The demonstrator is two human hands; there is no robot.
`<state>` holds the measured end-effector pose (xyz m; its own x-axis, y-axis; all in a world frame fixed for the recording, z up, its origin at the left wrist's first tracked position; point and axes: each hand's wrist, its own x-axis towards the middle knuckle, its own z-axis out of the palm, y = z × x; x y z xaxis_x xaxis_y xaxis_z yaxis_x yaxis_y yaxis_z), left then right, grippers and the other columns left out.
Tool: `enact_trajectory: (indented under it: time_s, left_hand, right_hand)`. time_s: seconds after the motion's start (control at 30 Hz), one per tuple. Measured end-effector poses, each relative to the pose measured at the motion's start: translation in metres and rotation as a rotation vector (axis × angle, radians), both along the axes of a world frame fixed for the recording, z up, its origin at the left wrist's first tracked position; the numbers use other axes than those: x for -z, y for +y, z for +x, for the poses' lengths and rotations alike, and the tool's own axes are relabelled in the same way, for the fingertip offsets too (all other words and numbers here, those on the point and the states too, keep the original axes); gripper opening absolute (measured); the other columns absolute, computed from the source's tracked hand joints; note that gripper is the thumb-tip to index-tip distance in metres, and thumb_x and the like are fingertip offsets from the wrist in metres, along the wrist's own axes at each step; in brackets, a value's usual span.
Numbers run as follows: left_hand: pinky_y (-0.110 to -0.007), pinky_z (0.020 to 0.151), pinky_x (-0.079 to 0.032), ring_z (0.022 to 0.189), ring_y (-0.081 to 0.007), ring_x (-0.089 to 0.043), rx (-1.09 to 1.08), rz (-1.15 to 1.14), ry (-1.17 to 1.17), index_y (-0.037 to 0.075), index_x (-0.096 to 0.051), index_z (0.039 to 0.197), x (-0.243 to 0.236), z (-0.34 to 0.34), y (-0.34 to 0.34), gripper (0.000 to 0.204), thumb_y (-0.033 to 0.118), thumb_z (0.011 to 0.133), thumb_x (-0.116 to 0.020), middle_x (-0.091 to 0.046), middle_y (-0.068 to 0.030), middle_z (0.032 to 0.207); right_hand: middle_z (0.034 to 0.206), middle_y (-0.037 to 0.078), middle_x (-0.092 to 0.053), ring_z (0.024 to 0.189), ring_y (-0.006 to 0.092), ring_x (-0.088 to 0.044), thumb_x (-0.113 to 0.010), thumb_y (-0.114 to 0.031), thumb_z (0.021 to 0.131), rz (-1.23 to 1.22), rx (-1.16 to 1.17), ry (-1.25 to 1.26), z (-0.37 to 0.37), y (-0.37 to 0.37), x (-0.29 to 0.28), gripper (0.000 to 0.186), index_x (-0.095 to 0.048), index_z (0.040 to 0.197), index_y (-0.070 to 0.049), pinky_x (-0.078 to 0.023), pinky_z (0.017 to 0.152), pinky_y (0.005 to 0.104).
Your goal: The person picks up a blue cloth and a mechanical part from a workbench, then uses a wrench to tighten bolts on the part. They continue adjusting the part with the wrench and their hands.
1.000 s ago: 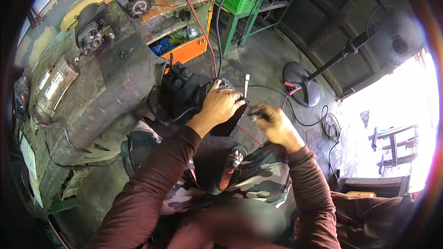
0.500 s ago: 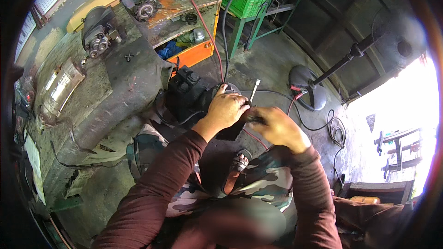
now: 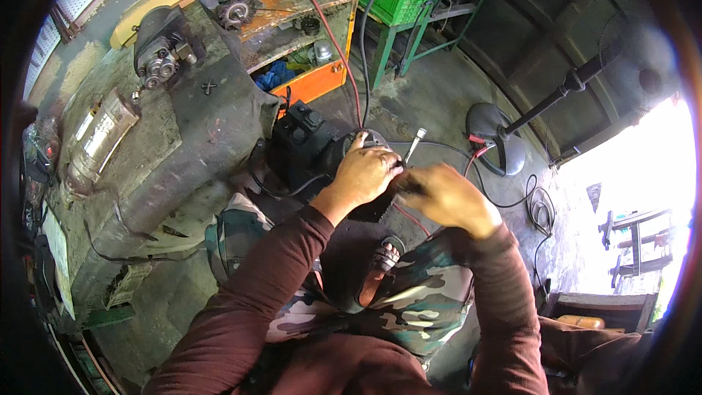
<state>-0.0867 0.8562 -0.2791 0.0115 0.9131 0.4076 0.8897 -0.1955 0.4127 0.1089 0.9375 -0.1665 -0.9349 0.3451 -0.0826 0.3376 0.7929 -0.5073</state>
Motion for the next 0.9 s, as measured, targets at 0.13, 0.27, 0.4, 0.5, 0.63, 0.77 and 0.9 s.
enact_trajectory:
  time_s: [0.13, 0.27, 0.4, 0.5, 0.63, 0.77, 0.9]
  left_hand:
    - [-0.058, 0.12, -0.032, 0.117, -0.0272, -0.071, 0.002, -0.08, -0.016, 0.007, -0.076, 0.115, -0.001, 0.001, 0.002, 0.033, 0.034, 0.103, -0.062, -0.078, -0.0092, 0.115]
    - [-0.058, 0.12, -0.033, 0.119, -0.0288, -0.069, 0.018, -0.068, -0.022, 0.008, -0.076, 0.115, 0.001, 0.0, 0.002, 0.031, 0.033, 0.103, -0.062, -0.077, -0.0107, 0.119]
    - [-0.06, 0.12, -0.032, 0.115, -0.0268, -0.071, 0.023, -0.034, 0.038, 0.008, -0.076, 0.109, 0.005, -0.003, 0.001, 0.027, 0.03, 0.101, -0.063, -0.078, -0.0125, 0.111]
    - [-0.061, 0.121, -0.03, 0.116, -0.0279, -0.071, 0.03, 0.0, -0.039, 0.009, -0.076, 0.111, 0.007, -0.002, 0.002, 0.028, 0.031, 0.101, -0.063, -0.078, -0.0123, 0.114]
    - [-0.062, 0.12, -0.031, 0.116, -0.0279, -0.071, 0.01, -0.02, -0.016, 0.007, -0.076, 0.109, 0.008, 0.0, 0.005, 0.029, 0.032, 0.102, -0.061, -0.078, -0.0134, 0.112]
    - [-0.062, 0.12, -0.031, 0.118, -0.0276, -0.07, 0.02, 0.021, -0.013, 0.007, -0.075, 0.107, 0.011, -0.001, 0.004, 0.029, 0.032, 0.103, -0.059, -0.077, -0.0122, 0.114]
    - [-0.062, 0.12, -0.031, 0.122, -0.0258, -0.069, 0.018, -0.007, 0.014, 0.008, -0.075, 0.112, 0.011, -0.002, 0.004, 0.031, 0.033, 0.104, -0.058, -0.078, -0.0116, 0.117]
  right_hand:
    - [0.088, 0.001, -0.069, 0.068, 0.0096, -0.061, -0.074, -0.012, 0.098, -0.677, 0.475, 0.093, 0.029, 0.027, 0.021, 0.02, -0.073, 0.114, 0.0, -0.05, 0.061, 0.0268]
    - [0.082, 0.001, -0.065, 0.062, 0.0096, -0.057, -0.076, -0.018, 0.097, -0.705, 0.569, 0.32, -0.037, 0.056, 0.019, 0.028, -0.071, 0.111, 0.005, -0.046, 0.057, 0.0269]
    - [0.098, 0.022, -0.076, 0.085, 0.0269, -0.075, -0.077, -0.025, 0.093, -0.106, 0.019, 0.071, -0.041, 0.019, 0.001, 0.037, -0.071, 0.116, 0.003, -0.056, 0.076, 0.043]
    - [0.091, 0.011, -0.077, 0.08, 0.0215, -0.072, -0.078, -0.016, 0.092, -0.261, -0.03, 0.063, 0.012, 0.009, 0.001, 0.031, -0.072, 0.118, -0.002, -0.058, 0.075, 0.0374]
    - [0.087, 0.004, -0.07, 0.069, 0.0093, -0.062, -0.08, -0.017, 0.092, -0.652, 0.591, 0.175, 0.01, 0.046, 0.019, 0.03, -0.074, 0.117, -0.002, -0.051, 0.06, 0.026]
    - [0.085, 0.007, -0.07, 0.069, 0.0145, -0.063, -0.076, -0.02, 0.095, -0.16, 0.342, 0.304, -0.045, 0.043, 0.018, 0.029, -0.073, 0.116, 0.001, -0.052, 0.064, 0.0323]
    - [0.094, 0.018, -0.076, 0.086, 0.0263, -0.073, -0.078, -0.021, 0.091, -0.083, 0.02, 0.143, -0.006, -0.003, 0.006, 0.033, -0.072, 0.112, 0.003, -0.057, 0.082, 0.0405]
